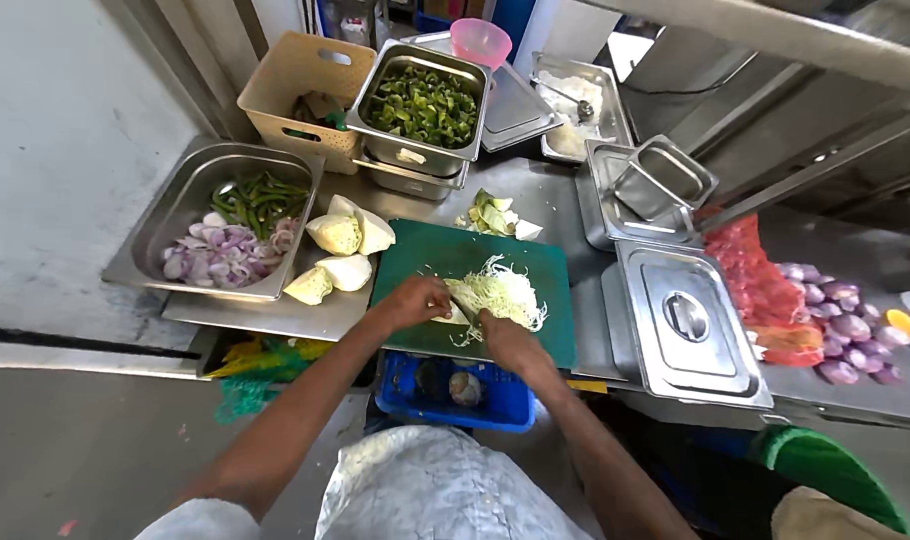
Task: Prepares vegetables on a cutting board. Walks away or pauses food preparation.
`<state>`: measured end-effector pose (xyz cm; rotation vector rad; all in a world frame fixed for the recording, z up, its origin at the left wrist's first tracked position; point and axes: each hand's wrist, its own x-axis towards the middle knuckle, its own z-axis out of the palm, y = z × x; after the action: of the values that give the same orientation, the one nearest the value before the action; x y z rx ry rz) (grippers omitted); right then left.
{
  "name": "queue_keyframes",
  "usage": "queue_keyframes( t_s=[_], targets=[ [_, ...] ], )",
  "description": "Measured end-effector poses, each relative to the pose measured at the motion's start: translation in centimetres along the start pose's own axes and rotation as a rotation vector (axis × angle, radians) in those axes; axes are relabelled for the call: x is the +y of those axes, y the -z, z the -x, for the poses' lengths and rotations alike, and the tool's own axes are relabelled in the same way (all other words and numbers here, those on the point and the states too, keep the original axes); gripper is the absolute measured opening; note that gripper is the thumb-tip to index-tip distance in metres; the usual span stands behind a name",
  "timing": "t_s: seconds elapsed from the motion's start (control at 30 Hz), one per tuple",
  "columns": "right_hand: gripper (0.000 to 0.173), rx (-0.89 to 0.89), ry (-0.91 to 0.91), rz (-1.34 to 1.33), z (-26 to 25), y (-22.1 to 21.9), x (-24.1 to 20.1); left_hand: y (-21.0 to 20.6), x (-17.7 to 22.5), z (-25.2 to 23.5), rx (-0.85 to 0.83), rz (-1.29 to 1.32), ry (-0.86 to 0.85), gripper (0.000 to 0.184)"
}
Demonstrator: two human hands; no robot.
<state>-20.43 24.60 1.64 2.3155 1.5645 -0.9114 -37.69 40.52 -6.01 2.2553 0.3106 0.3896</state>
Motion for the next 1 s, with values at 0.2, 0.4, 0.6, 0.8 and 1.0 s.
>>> queue_keyframes(
  t_s=[0.2,0.4,0.6,0.8,1.0],
  targets=[
    [0.037,-0.012,-0.053,-0.007,0.5,-0.8,-0.6,-0.4,0.1,0.3,0.034,-0.003,0.002,0.010],
    [0.026,-0.013,-0.013,0.057,1.9,2.3,0.5,-0.3,-0.1,-0.1,0.042,0.007,-0.043,0.009],
    [0.036,-0.041,-0.026,-0.049,-1.8,-2.0,0.0,-0.8,-0.1,-0.1,0.056,-0.033,-0.012,0.010],
    [0.026,-0.039,-0.042,0.078,2.0,2.2,0.2,-0.9,-0.3,0.3,0.101,-0.020,-0.036,0.008],
    [0.035,-0.032,-0.031,-0.087,-2.3,-3.4,-0.7,-1.6,-0.2,1.2,0.191,-0.052,0.025,0.014]
  ],
)
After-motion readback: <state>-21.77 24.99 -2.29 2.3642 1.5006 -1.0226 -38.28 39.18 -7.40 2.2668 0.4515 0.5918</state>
